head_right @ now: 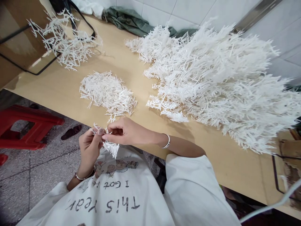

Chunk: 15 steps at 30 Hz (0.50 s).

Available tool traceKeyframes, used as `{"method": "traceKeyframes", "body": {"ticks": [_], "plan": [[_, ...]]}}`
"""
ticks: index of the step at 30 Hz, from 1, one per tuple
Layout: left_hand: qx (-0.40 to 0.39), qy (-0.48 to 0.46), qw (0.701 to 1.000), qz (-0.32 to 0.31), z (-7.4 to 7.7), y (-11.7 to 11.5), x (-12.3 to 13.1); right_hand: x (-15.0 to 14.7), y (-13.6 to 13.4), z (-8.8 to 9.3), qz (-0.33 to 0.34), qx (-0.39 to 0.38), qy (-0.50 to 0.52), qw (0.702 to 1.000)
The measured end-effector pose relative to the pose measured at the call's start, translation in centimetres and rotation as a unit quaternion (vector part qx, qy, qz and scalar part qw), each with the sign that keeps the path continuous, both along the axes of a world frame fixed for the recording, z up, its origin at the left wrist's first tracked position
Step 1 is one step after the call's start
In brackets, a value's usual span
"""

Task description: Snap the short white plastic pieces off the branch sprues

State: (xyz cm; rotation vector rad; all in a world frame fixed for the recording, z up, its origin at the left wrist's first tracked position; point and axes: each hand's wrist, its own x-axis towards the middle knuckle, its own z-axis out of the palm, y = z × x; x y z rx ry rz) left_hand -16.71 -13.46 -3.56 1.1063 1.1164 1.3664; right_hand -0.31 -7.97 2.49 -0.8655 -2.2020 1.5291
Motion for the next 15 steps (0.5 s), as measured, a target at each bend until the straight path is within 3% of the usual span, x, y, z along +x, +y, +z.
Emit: {"method": "traceKeyframes", "body": {"ticks": [4, 7, 12, 15], "plan": [[-0.011, -0.009, 0.999, -0.044, 0.8, -0.1, -0.3, 0.0, 0.2, -0.1, 0.003, -0.075, 0.027, 0.997], [-0.032, -0.02, 0.997, -0.072, 1.5, 0.0, -0.3, -0.1, 0.1, -0.1, -0.024, -0.074, 0.043, 0.996], [-0.058, -0.044, 0.997, -0.034, 1.2, 0.2, -0.2, -0.4, -0.4, -0.2, -0.053, -0.059, 0.028, 0.996], [-0.09, -0.114, 0.989, -0.038, 1.1, 0.4, -0.4, -0.4, -0.3, -0.2, -0.026, -0.147, 0.054, 0.987]]}}
